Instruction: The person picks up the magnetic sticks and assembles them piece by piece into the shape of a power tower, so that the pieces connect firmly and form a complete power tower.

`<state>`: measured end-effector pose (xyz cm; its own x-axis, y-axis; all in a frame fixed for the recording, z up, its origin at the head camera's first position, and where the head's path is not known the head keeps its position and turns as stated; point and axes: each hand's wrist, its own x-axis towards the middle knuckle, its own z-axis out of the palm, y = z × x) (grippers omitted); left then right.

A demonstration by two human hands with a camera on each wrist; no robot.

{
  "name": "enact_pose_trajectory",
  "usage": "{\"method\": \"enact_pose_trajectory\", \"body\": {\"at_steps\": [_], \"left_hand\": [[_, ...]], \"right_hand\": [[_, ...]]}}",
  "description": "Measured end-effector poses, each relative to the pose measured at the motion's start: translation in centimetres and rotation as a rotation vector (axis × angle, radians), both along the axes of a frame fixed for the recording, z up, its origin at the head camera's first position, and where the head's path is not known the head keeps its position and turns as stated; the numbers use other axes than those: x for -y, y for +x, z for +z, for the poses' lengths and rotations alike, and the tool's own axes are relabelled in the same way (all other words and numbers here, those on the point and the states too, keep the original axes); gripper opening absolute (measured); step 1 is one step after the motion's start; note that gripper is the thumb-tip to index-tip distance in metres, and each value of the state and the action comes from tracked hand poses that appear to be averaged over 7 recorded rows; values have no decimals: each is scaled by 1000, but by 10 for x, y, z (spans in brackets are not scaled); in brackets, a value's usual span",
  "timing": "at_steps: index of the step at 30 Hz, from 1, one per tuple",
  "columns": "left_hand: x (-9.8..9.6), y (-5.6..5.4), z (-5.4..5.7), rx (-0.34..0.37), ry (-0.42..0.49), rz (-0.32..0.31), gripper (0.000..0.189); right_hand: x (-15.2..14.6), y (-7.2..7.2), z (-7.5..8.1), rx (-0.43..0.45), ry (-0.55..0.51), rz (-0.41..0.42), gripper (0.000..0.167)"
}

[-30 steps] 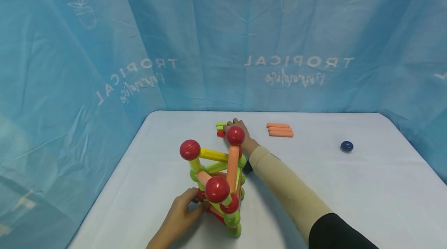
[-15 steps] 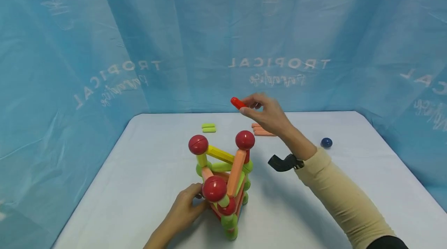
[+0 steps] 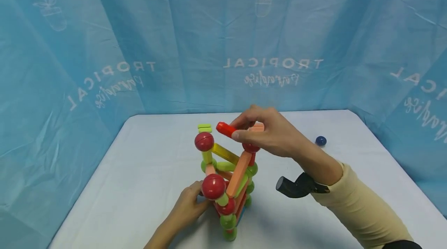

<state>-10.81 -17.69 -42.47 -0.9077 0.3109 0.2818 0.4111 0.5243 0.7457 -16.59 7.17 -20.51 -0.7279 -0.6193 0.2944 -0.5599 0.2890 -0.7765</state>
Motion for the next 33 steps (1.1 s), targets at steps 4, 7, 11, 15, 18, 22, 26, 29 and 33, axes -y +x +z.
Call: {"method": "enact_pose_trajectory", "body": {"at_steps": [4,7,11,15,18,22,26,29,33], "left_hand": [[0,0,0,-5,2,-4,28],[0,0,-1,-3,0,-6,27],[1,-1,-1,0,-2,-4,27],[1,0,0,5,-1,-4,26],[1,0,0,0,3,-2,27],[2,0,-1,-4,2,7,28],[1,-1,-2,5,-6,21,27],[-1,2,-1,14,2,59,28],[-8,16,2,61,77,153,29]], "right_hand": [[3,5,1,-83,79,10,16],[4,6,2,-109,95,10,14],[5,7,3,-134,117,6,14],[8,8,6,-174,158,6,13],[10,8,5,-197,173,6,12],[12,8,3,-227,166,7,12],[12,8,2,-247,162,10,14],[9,5,1,-225,128,21,16],[1,-5,-5,-137,25,24,19]]}}
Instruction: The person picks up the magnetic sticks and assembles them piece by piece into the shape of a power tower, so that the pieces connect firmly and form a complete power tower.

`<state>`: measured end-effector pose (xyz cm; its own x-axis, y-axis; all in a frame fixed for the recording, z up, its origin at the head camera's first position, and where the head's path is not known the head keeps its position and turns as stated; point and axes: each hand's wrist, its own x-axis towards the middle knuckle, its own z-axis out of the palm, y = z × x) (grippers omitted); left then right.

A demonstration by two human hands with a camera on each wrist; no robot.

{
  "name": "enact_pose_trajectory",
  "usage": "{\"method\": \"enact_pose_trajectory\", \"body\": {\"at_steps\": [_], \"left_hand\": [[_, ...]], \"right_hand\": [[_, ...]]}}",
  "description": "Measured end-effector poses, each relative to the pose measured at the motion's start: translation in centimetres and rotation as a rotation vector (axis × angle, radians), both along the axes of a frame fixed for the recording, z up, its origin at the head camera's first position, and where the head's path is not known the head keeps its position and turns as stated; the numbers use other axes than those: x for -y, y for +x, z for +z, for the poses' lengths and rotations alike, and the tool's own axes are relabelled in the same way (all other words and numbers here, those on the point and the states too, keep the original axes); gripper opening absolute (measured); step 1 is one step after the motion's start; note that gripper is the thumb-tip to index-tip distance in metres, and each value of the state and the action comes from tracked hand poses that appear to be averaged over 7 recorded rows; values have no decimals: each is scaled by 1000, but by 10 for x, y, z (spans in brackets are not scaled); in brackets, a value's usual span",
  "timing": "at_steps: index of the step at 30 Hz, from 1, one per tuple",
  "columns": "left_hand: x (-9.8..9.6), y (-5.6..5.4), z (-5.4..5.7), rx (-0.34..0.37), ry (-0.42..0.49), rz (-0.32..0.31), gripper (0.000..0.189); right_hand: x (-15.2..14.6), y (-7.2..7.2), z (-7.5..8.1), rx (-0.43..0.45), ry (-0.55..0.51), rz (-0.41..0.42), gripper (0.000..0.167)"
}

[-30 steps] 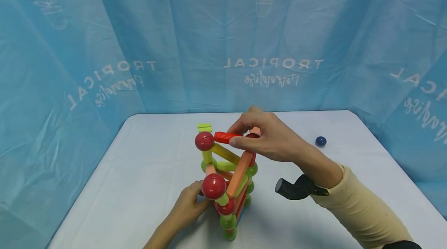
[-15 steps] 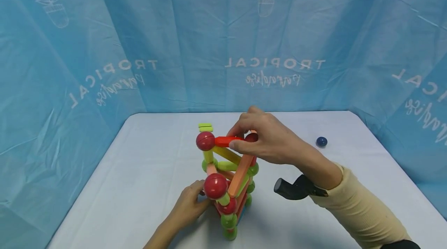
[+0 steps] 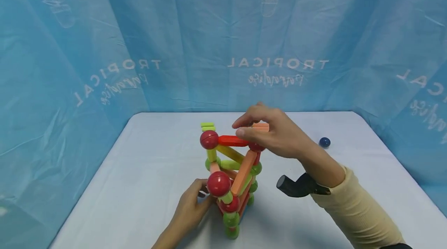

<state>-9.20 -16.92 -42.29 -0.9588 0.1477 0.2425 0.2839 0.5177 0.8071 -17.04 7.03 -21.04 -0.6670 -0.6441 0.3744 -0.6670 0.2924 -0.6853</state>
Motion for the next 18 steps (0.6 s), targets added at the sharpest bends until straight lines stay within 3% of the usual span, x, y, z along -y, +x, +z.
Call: {"method": "enact_pose_trajectory", "body": {"at_steps": [3,7,10,12,14,18], "left_hand": [[-4,17,1,30,75,24,28],[-12,39,3,72,91,-39,33],[-23,50,11,215,41,-60,36],[-32,55,16,302,-20,-33,46],[-41,58,19,335,-98,25,54],[-51,60,20,224,-236,149,53]], "right_hand": [[-3,-20,-13,139,-104,24,25],[-6,-57,-44,380,-330,102,32],[-3,-83,-70,481,-471,87,31],[6,-100,-88,474,-435,11,30],[21,-116,-108,453,-324,-85,29],[54,-147,-152,360,-59,-167,30]]}}
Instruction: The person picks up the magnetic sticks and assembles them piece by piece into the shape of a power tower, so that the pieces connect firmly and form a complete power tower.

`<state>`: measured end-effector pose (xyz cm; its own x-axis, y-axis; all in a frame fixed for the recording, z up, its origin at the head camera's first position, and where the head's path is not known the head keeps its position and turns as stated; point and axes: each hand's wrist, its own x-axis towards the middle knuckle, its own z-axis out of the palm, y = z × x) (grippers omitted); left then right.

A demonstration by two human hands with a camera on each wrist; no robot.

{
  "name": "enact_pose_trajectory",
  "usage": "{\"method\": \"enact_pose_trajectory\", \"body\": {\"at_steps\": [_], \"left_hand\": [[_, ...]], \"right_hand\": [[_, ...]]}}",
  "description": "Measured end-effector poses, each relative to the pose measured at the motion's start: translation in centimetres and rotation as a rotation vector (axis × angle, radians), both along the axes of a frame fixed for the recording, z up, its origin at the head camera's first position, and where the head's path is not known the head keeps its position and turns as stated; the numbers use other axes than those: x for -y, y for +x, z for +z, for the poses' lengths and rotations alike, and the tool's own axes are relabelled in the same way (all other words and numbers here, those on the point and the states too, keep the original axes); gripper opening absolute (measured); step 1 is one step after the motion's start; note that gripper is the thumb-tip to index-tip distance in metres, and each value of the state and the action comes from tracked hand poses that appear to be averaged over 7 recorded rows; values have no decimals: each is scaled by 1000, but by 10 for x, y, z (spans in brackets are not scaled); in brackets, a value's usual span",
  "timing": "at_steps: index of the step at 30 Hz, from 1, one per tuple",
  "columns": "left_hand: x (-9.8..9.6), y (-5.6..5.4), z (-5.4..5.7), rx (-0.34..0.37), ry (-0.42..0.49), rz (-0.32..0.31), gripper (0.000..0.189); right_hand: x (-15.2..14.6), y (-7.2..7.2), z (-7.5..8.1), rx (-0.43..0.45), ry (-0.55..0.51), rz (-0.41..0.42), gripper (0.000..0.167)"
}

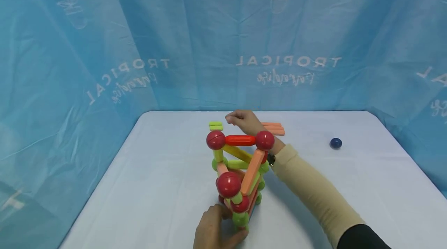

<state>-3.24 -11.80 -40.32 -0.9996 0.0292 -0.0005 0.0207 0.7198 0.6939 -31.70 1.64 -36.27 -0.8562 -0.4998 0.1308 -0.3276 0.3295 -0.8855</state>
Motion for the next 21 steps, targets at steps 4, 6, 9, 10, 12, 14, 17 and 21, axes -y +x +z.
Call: {"method": "enact_pose_trajectory", "body": {"at_steps": [4,6,9,10,12,14,17,21], "left_hand": [[-4,-1,2,6,-28,52,48],[-5,-1,3,18,-45,67,46],[-2,2,1,-43,-93,102,39],[1,3,-1,-65,-110,113,38],[6,4,-2,-80,-115,127,35],[14,4,-3,-69,-104,127,32],[25,2,-2,-39,-66,118,31],[40,-3,-3,-88,-22,117,28]], "right_hand": [[25,-27,-38,-56,145,-3,32],[34,-36,-53,-66,195,-14,35],[42,-45,-69,-100,266,-36,43],[45,-46,-73,-118,296,-45,46],[48,-47,-77,-155,357,-68,46],[51,-48,-79,-217,417,-82,42],[54,-46,-78,-285,484,-97,28],[61,-50,-80,-295,561,-120,11]]}}
